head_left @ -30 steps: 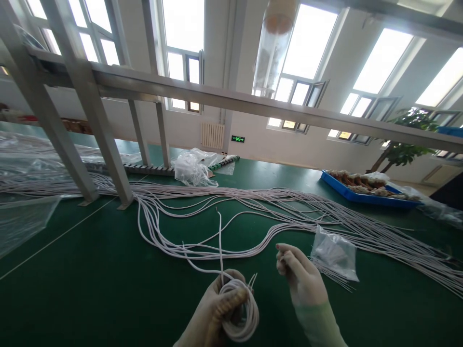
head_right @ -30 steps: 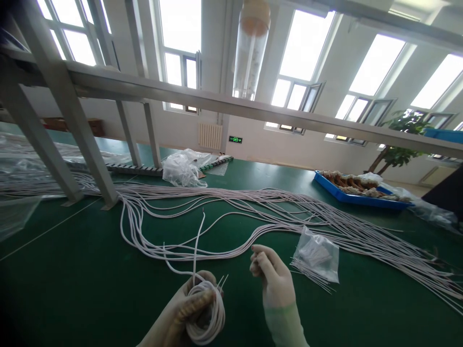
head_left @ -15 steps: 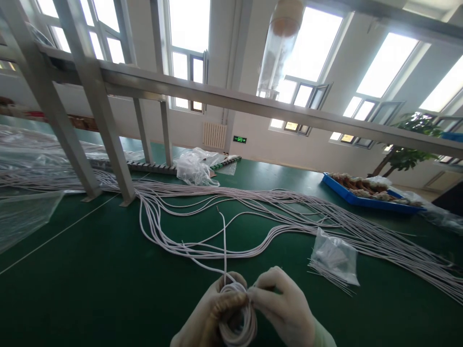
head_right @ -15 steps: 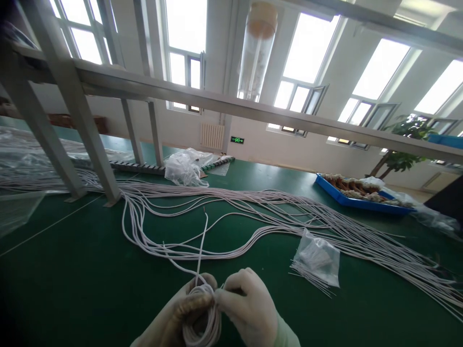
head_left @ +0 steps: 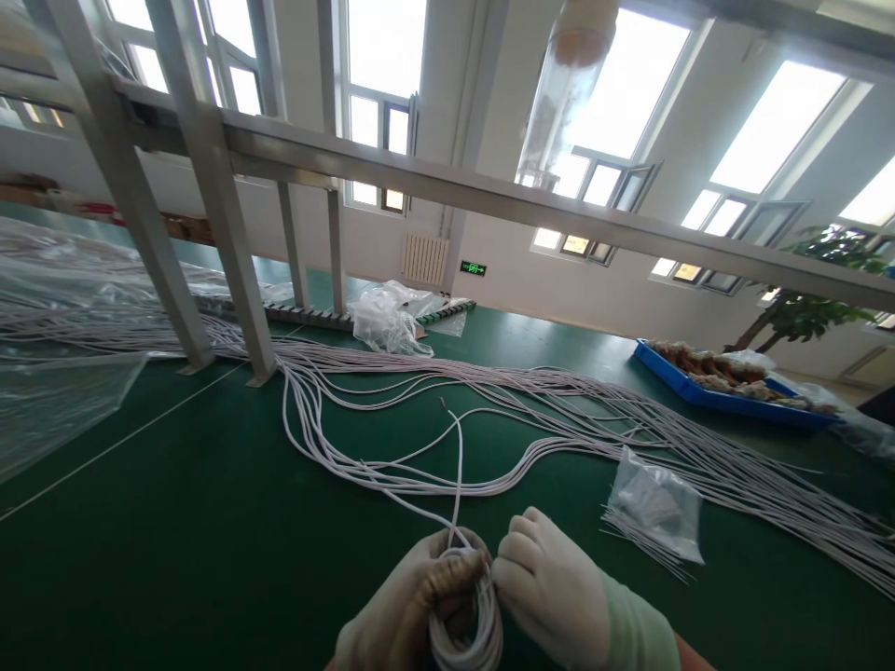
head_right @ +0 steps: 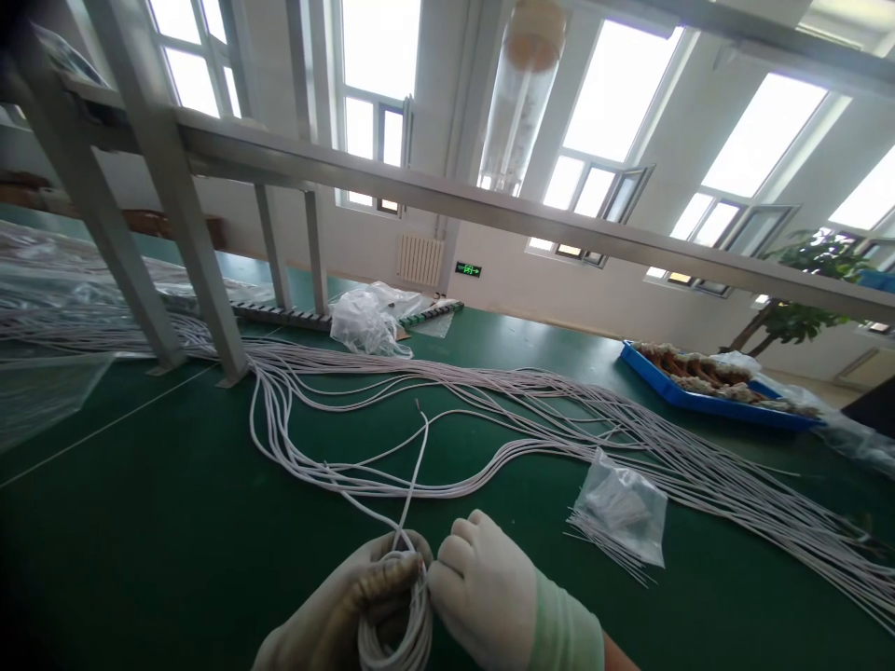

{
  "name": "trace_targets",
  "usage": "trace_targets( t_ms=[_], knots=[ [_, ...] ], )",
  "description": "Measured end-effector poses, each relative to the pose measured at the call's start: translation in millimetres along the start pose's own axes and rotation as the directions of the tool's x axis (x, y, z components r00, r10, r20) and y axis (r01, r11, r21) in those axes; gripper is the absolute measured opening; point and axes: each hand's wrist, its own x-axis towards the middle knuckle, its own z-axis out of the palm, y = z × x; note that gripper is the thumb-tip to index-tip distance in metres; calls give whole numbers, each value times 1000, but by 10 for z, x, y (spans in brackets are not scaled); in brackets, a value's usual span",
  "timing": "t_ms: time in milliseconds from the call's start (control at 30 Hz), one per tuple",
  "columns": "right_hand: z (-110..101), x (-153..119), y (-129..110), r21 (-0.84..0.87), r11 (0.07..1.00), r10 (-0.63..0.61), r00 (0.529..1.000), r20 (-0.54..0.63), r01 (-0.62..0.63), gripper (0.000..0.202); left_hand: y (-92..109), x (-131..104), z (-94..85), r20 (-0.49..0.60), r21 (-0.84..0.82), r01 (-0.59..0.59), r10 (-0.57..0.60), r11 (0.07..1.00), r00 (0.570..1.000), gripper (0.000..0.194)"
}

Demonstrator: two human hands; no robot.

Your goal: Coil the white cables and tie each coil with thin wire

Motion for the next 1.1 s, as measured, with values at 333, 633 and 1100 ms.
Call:
trace_targets(
  t_ms=[333,633,1100],
  knots=[
    [100,18,58,122,993,2,1000,-5,-1,17,135,-21,81,89,124,34,-46,992,995,48],
    [220,23,-177,146,989,90,872,-481,-22,17,194,7,182,220,-80,-13,31,997,975,55],
    [224,-56,-131,779,28,565,653,505,-626,17,155,-16,323,56,465,-218,217,858,975,48]
  ],
)
